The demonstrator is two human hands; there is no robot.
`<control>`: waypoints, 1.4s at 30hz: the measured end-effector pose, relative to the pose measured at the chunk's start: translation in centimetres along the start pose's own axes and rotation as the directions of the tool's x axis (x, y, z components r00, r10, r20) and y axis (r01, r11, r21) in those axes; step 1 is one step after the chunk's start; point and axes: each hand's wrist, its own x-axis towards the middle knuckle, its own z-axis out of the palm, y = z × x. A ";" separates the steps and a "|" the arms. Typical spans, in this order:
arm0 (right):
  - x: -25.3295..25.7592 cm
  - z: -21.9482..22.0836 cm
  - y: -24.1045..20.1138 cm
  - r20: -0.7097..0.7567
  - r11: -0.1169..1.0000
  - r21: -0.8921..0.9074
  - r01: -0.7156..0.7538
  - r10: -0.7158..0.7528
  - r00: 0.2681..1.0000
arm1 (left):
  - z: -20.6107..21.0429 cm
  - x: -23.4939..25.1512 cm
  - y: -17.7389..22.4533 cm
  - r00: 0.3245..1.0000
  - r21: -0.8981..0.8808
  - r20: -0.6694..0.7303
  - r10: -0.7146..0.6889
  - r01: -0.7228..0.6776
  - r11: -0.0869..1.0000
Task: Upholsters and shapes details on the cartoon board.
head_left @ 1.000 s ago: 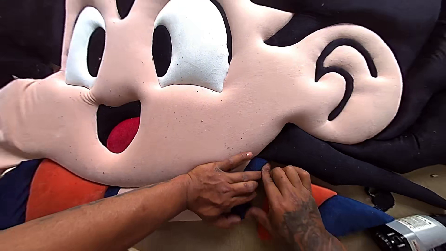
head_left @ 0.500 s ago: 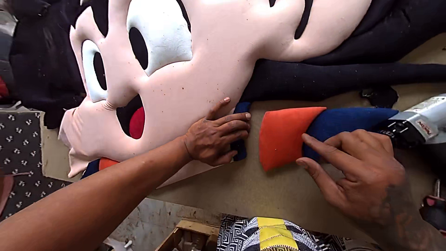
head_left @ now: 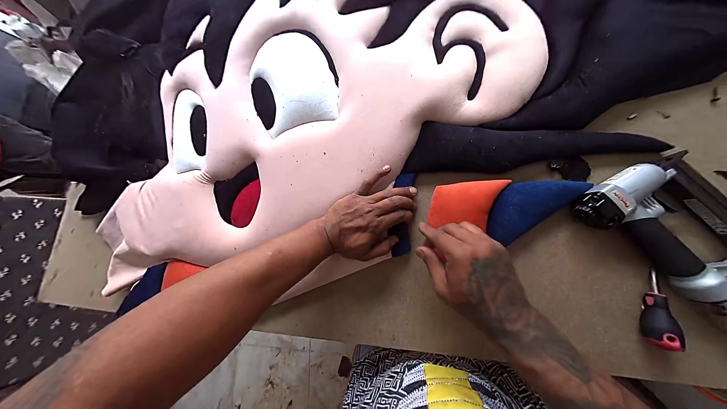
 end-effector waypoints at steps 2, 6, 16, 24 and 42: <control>1.4 1.1 -1.3 0.053 0.996 -0.052 -0.067 0.070 0.996 | 0.0 -0.2 0.2 1.000 0.032 -0.027 0.010 -0.010 0.999; 3.7 1.3 -3.7 0.136 0.950 -0.210 -0.232 0.264 0.955 | -0.9 -1.8 2.0 0.957 0.081 -0.278 -0.086 0.113 0.990; 4.8 1.7 -7.3 0.198 0.800 -0.196 -0.568 0.599 0.776 | 0.0 -19.0 12.2 0.620 -0.023 -0.236 -0.748 0.766 0.643; 5.2 1.8 -7.6 0.259 0.710 -0.095 -0.698 0.695 0.671 | -0.6 -17.5 10.4 0.631 -0.022 -0.156 -0.760 0.767 0.642; -8.3 -6.0 2.9 -0.096 0.937 0.235 -0.259 0.287 0.953 | -0.9 -13.3 15.7 0.771 -0.003 -0.372 -0.518 0.556 0.831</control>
